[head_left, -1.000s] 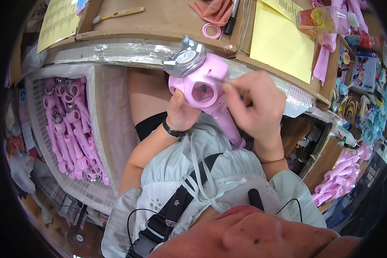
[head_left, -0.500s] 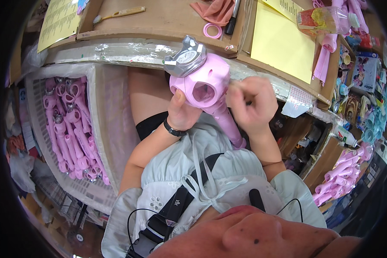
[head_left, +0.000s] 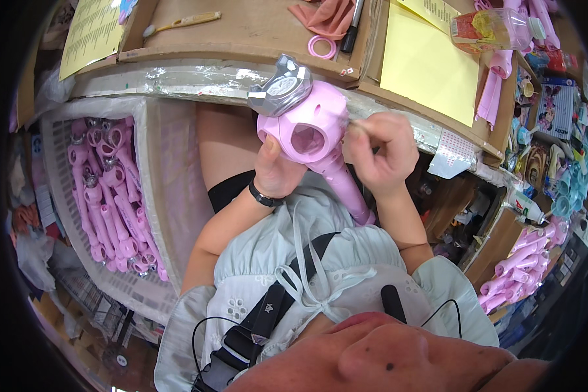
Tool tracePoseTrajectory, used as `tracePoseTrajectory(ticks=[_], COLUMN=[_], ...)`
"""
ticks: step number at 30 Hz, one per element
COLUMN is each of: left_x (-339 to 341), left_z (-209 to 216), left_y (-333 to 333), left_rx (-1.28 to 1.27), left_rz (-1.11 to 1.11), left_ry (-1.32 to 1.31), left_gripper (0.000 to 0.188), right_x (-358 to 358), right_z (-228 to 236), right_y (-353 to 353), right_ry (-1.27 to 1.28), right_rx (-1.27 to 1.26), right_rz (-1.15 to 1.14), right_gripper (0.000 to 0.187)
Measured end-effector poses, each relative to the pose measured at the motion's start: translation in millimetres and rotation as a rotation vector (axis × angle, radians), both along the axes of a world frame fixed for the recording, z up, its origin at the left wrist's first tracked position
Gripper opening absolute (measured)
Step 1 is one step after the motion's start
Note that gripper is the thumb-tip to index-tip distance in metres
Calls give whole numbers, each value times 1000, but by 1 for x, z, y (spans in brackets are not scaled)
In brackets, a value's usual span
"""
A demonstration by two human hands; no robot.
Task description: The person opens a cardboard box, removes a yellow instruction sheet, and uses a utility knife to cut it. They then pick up a pink bubble wand, wipe it with a cloth, and use the knife to scrape or trim parts of the wand's head. The person repeatedly handles the wand and the knife while seated at a cluttered workbench.
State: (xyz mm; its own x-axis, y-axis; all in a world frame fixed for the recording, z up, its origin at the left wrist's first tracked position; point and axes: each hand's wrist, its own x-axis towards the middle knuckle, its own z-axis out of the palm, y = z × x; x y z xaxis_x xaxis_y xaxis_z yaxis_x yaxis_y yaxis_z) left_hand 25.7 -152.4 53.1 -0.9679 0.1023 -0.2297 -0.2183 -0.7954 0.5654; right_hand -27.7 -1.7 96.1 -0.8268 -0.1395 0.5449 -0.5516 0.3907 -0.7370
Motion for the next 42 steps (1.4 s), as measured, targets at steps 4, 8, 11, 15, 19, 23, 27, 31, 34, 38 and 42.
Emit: tracePoseTrajectory(ticks=[4,8,11,15,19,23,27,31,34,38,42], left_x=[0,0,0,0,-1,-1,1,1,1,-2,-3], left_z=[0,2,1,0,-1,2,3,-1,-3,1,5], left_y=[-1,-1,-1,0,0,0,0,0,0,2,1], left_rx=[26,34,31,-18,-5,-11,-43,-22,26,-34,-21], left_rz=[-16,-39,-37,12,17,11,14,10,-10,5,-17], left_ry=[10,3,7,-6,-1,-19,-39,-61,-52,-53,-33], left_gripper=[89,90,91,91,91,92,94,95,97,99,100], right_x=[-1,-4,-5,-6,-6,-7,-9,-15,-17,-3,4], right_z=[-3,-2,-1,1,5,12,16,14,14,20,25], right_y=[2,3,1,-1,1,2,0,4,12,13,12], right_ry=[36,-18,64,21,79,10,-19,-55,-219,-515,-634], right_rx=[16,29,2,10,15,107,83,83,-40,-320,-339], right_rz=[-43,-72,-53,-44,31,-51,23,-84,-160,-50,-29], right_gripper=[18,14,13,15,13,14,15,12,9,10,15])
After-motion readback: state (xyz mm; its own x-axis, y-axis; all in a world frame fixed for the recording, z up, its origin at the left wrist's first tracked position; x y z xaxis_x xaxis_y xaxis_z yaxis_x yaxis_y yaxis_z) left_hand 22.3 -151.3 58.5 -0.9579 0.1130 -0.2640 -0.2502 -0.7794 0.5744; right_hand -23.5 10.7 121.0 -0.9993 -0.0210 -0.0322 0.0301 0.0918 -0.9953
